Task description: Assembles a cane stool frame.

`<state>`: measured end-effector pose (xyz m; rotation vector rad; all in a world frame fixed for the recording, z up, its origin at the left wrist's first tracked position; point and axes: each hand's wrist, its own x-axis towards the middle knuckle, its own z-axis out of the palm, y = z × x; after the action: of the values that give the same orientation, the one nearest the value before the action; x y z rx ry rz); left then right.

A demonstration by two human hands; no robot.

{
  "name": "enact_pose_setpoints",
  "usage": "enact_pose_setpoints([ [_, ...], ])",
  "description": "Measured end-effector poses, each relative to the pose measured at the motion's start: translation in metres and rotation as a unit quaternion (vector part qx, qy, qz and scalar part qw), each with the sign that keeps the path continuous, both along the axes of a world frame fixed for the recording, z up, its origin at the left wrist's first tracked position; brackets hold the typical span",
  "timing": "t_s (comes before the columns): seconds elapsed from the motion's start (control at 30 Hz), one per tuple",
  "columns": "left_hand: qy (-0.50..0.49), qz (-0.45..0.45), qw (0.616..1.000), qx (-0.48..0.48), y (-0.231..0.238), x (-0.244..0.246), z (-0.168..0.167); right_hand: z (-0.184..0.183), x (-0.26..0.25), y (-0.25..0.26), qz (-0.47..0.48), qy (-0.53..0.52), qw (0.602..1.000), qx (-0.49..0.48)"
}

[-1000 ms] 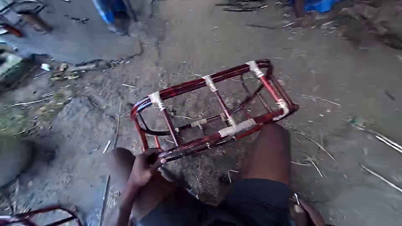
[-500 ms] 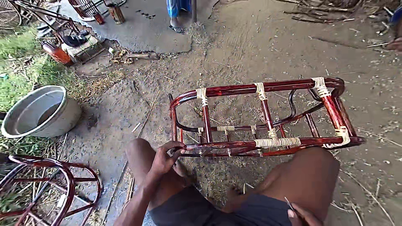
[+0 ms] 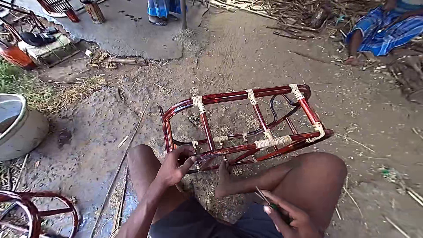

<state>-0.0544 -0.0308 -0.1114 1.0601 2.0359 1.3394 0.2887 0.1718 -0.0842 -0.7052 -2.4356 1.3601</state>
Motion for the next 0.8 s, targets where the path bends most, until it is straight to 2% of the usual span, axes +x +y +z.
enact_pose_setpoints([
  [0.07, -0.036, 0.006, 0.999, -0.02, 0.022, 0.002, 0.012, 0.003, -0.028, 0.009, 0.036, 0.041, 0.998, 0.037],
  [0.17, -0.177, 0.087, 0.98, -0.007, 0.05, -0.007, 0.024, 0.018, -0.07, 0.027, 0.089, 0.08, 0.989, 0.081],
  [0.23, -0.185, 0.122, 0.975, 0.008, 0.063, -0.026, 0.028, 0.03, -0.094, 0.04, 0.117, 0.076, 0.984, 0.111],
  [0.33, -0.243, 0.11, 0.964, -0.012, 0.07, -0.041, 0.039, 0.037, -0.116, 0.051, 0.135, 0.056, 0.98, 0.138],
  [0.47, -0.342, 0.069, 0.937, -0.031, 0.081, -0.032, 0.05, 0.022, -0.13, 0.052, 0.138, 0.056, 0.984, 0.097],
  [0.6, -0.452, 0.119, 0.884, 0.014, 0.104, -0.031, 0.05, 0.002, -0.138, 0.049, 0.161, 0.058, 0.983, 0.072],
  [0.7, -0.516, 0.161, 0.839, 0.064, 0.126, -0.04, 0.049, 0.006, -0.145, 0.055, 0.19, 0.042, 0.979, 0.067],
  [0.8, -0.55, 0.185, 0.81, 0.086, 0.141, -0.047, 0.043, 0.016, -0.156, 0.06, 0.224, 0.022, 0.972, 0.066],
])
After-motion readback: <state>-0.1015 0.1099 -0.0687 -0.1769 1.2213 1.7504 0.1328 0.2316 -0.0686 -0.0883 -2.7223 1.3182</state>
